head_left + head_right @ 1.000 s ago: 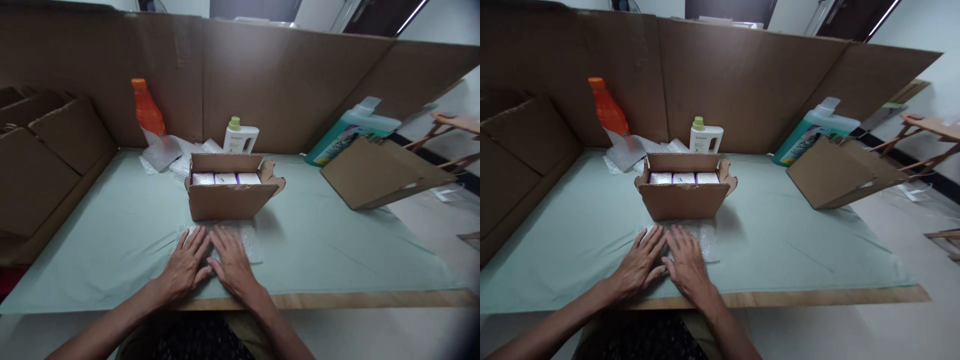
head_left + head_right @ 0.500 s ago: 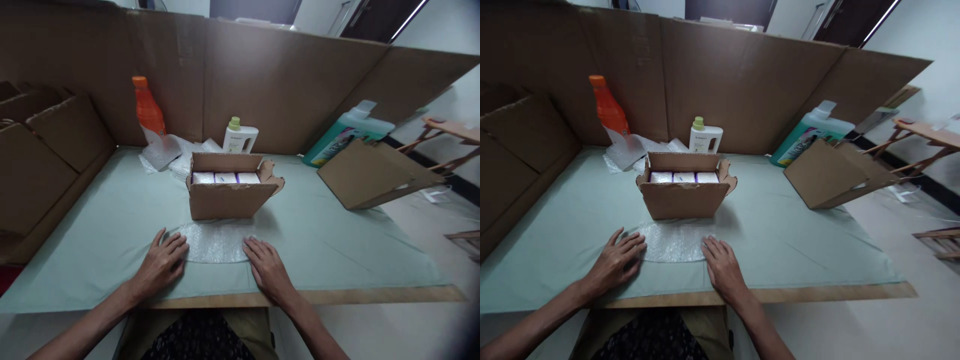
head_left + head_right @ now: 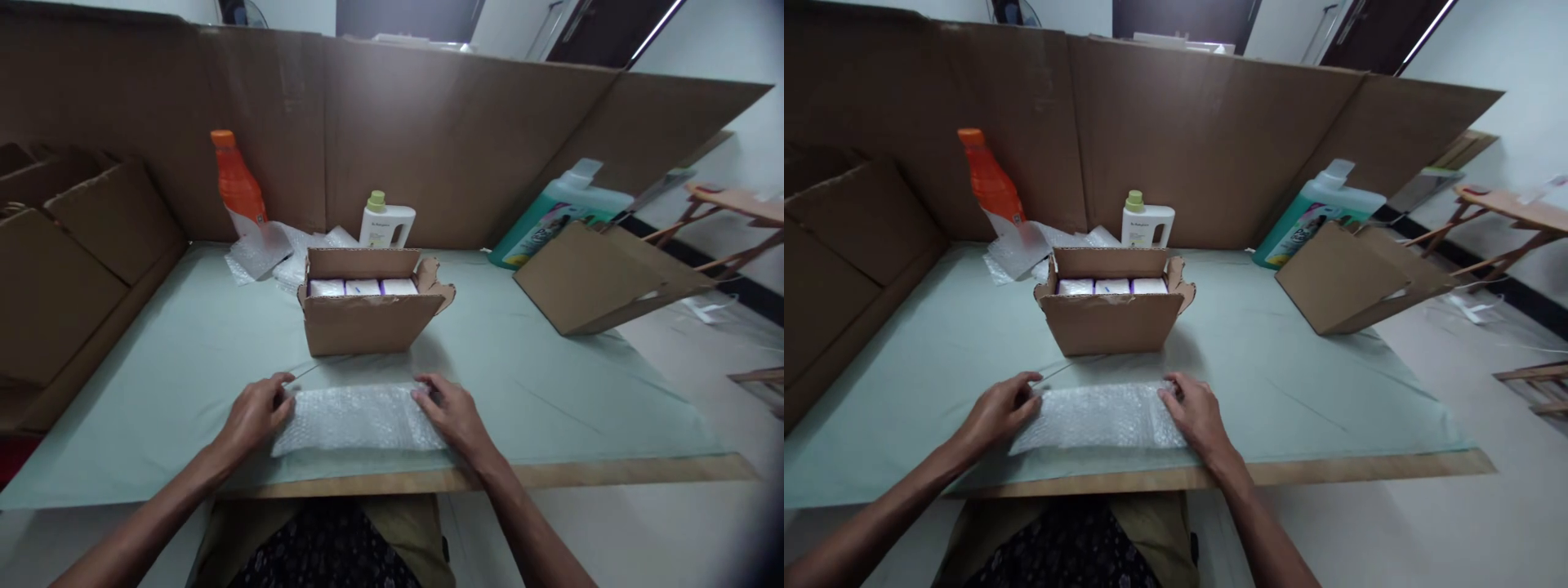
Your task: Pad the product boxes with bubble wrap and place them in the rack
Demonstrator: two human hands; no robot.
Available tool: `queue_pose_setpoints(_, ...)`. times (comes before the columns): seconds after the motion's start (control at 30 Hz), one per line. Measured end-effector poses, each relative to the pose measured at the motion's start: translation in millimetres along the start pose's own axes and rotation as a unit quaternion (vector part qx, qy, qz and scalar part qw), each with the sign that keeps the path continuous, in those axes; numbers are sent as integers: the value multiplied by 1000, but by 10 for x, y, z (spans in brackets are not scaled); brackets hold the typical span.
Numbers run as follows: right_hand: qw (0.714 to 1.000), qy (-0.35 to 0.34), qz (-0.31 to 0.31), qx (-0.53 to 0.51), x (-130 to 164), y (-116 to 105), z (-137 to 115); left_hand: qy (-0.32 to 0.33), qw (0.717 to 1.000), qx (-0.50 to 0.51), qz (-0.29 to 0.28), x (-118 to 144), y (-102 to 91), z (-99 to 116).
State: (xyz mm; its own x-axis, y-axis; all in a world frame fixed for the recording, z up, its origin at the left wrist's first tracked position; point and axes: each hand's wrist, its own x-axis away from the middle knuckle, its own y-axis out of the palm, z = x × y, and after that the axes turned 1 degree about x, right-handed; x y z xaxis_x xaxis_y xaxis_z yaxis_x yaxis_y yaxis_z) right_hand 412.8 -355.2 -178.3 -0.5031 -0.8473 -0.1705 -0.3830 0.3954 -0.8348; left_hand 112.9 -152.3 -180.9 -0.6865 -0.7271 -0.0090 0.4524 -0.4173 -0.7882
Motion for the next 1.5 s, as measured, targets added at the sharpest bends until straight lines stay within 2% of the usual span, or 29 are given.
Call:
queue_pose_setpoints(0.1,989,-44,78,119,41,207,11,110,981,-123,104,17,212,2)
queue_pose_setpoints(0.13,984,-66,92,137,79,267,-49,152,969,-148,127,44,286,28)
queue_pose_setpoints(0.17,981,-93,91,144,124,326,-132,194,958,-167,127,75,357,60)
queue_pose_setpoints(0.2,979,-127,72,144,174,386,-222,234,949,-184,107,105,422,88)
queue_pose_setpoints(0.27,969,-208,-6,134,272,497,-359,302,928,-213,36,157,515,102)
queue_pose_setpoints(0.33,953,-263,-70,129,356,558,-340,331,914,-234,-25,195,535,31)
queue_pose_setpoints(0.37,951,-266,-79,135,391,554,-260,333,911,-240,-41,209,515,-30)
queue_pose_setpoints(0.4,955,-250,-71,144,419,523,-142,329,911,-243,-49,221,479,-98)
queue_pose_setpoints(0.47,971,-174,-13,166,455,400,139,314,918,-236,-47,234,386,-222)
queue_pose_setpoints(0.53,980,-97,47,168,450,259,360,288,932,-219,-22,216,320,-291)
queue_pose_setpoints(0.6,983,-63,76,153,404,183,433,246,947,-204,20,156,316,-295)
queue_pose_setpoints(0.67,986,-58,71,138,332,204,372,210,956,-196,54,74,360,-256)
queue_pose_setpoints(0.8,993,-60,51,91,231,382,148,174,967,-172,75,1,430,-168)
queue_pose_setpoints(0.87,996,-61,55,32,243,434,84,164,974,-127,87,44,420,-134)
queue_pose_setpoints(0.93,998,-23,55,-34,281,433,55,139,985,-48,94,115,386,-86)
queue_pose_setpoints(1.03,988,81,33,-131,336,349,34,18,993,81,81,207,312,23)
queue_pose_setpoints(1.1,975,127,11,-181,361,264,24,-65,987,138,53,251,271,89)
queue_pose_setpoints(1.17,968,139,-12,-209,389,179,18,-89,980,178,33,305,266,115)
queue_pose_setpoints(1.27,971,95,-75,-208,434,104,5,-42,979,197,25,429,362,69)
queue_pose_setpoints(1.37,981,25,-124,-149,436,101,-53,46,990,131,8,535,508,13)
queue_pose_setpoints(1.43,989,-25,-103,-102,412,66,-148,135,988,64,28,538,513,44)
queue_pose_setpoints(1.5,992,-103,-32,-69,384,-66,-297,254,962,7,102,477,364,161)
